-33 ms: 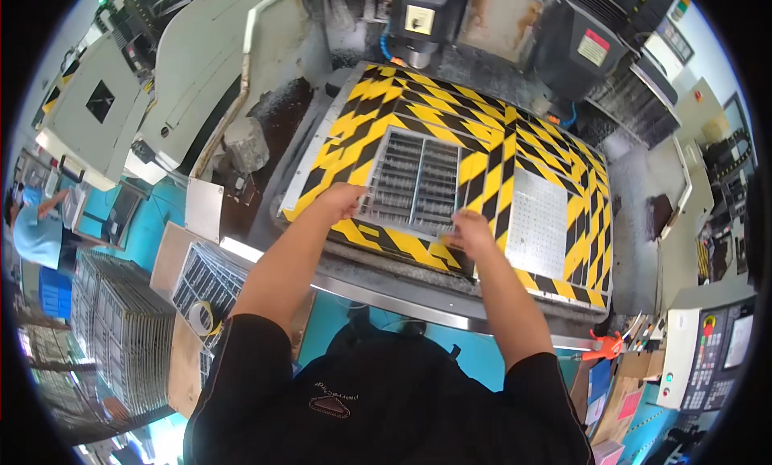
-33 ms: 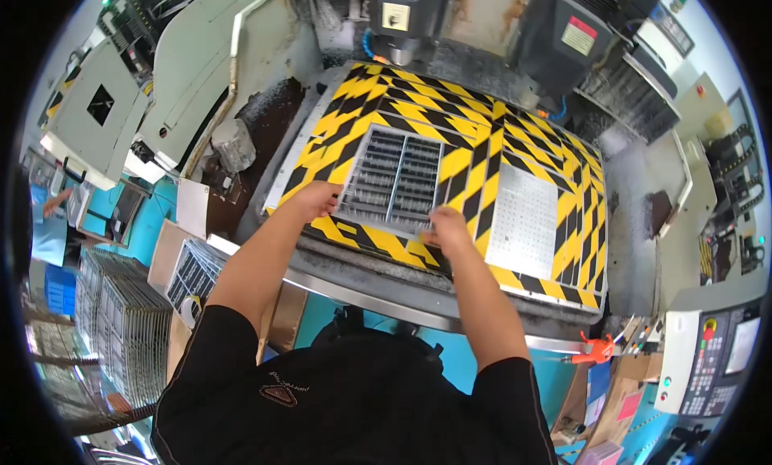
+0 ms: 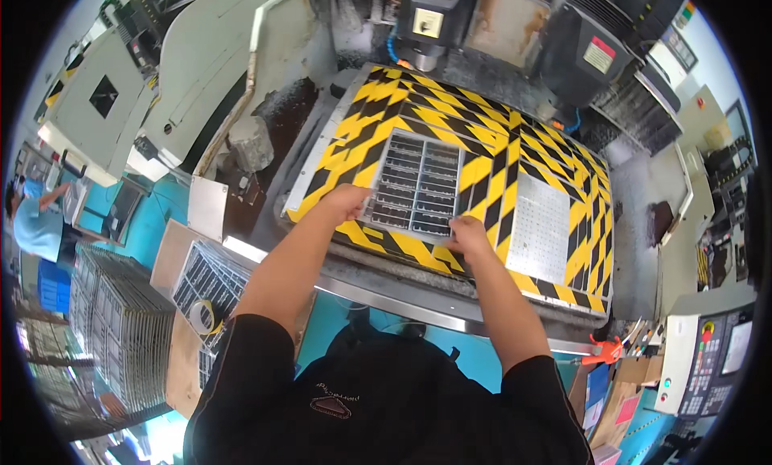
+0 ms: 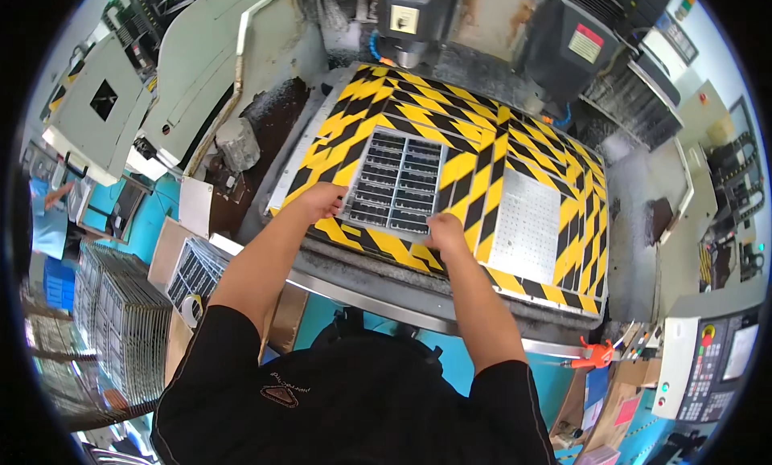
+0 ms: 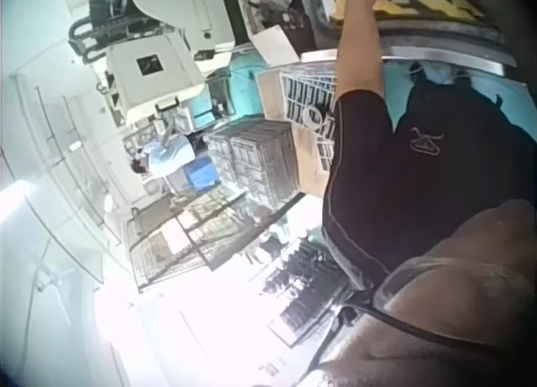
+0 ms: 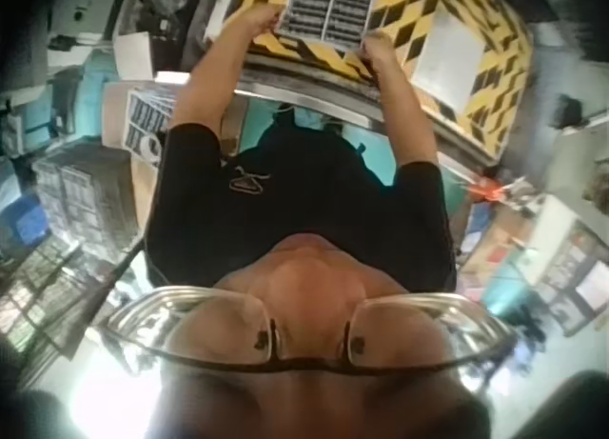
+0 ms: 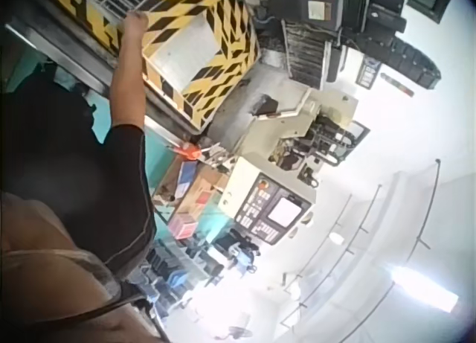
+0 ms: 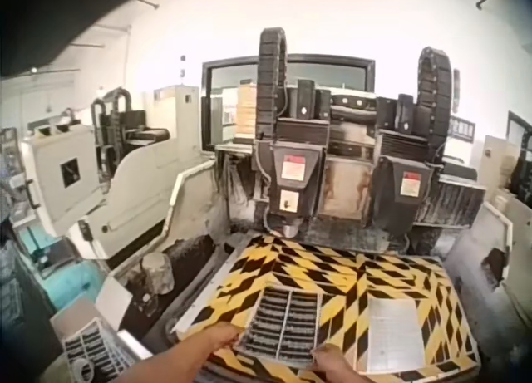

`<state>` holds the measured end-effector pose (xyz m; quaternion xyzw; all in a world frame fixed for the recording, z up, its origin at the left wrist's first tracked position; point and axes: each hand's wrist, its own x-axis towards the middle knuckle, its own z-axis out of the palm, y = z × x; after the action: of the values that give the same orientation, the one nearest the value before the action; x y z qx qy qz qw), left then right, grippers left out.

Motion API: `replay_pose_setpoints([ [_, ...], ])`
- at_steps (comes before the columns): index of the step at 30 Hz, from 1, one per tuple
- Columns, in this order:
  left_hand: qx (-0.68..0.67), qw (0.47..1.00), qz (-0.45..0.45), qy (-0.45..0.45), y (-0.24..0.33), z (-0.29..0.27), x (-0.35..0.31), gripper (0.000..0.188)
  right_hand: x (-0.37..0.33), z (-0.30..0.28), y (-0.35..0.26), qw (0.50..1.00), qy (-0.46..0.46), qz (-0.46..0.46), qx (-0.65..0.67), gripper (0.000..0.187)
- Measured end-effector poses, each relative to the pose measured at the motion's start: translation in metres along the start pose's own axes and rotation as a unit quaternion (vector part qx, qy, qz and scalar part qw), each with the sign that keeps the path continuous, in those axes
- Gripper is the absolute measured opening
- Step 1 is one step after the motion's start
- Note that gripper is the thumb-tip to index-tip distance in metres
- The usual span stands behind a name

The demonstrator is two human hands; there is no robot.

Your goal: The person sprays a machine bed with an air nozzle, removes a finished plate, and tapes a new plate onto the bed. Then, they walk to a storage area to remove plastic film from stacks of blue sheets and sort them into piles.

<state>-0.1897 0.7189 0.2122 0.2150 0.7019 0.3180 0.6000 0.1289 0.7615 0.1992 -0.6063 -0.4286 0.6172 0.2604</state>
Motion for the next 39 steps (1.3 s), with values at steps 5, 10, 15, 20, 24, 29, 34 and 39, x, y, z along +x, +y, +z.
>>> replay_pose_setpoints([
  [5, 0.135, 0.987, 0.088, -0.021, 0.010, 0.012, -0.010, 0.034, -0.015, 0.014, -0.011, 0.999, -0.034, -0.019, -0.035, 0.028],
  [10, 0.347, 0.918, 0.180, 0.065, 0.002, 0.015, -0.001, 0.044, -0.031, 0.030, -0.032, 0.991, -0.016, 0.080, 0.101, 0.025],
  [15, 0.350, 0.911, 0.197, 0.090, 0.003, 0.015, 0.007, 0.045, 0.002, 0.016, -0.007, 0.993, -0.058, 0.082, 0.063, 0.024],
  [20, 0.319, 0.920, 0.145, 0.174, -0.011, 0.002, -0.022, 0.065, -0.034, 0.031, -0.002, 0.980, -0.093, -0.014, 0.176, 0.024],
  [24, -0.150, 0.972, 0.159, -0.084, -0.041, -0.021, -0.097, 0.043, -0.099, 0.001, -0.030, 0.955, -0.236, -0.107, 0.144, 0.039],
  [29, -0.317, 0.894, 0.290, 0.129, -0.142, -0.061, -0.281, 0.042, -0.187, -0.008, -0.002, 0.861, -0.506, -0.041, 0.021, 0.053],
  [34, -0.382, 0.774, 0.325, 0.386, -0.328, -0.122, -0.468, 0.043, -0.210, -0.041, 0.105, 0.785, -0.445, -0.055, -0.427, 0.053],
  [39, -0.475, 0.677, 0.301, 0.475, -0.474, -0.158, -0.527, 0.047, -0.173, -0.137, 0.164, 0.855, -0.257, -0.100, -0.439, 0.056],
])
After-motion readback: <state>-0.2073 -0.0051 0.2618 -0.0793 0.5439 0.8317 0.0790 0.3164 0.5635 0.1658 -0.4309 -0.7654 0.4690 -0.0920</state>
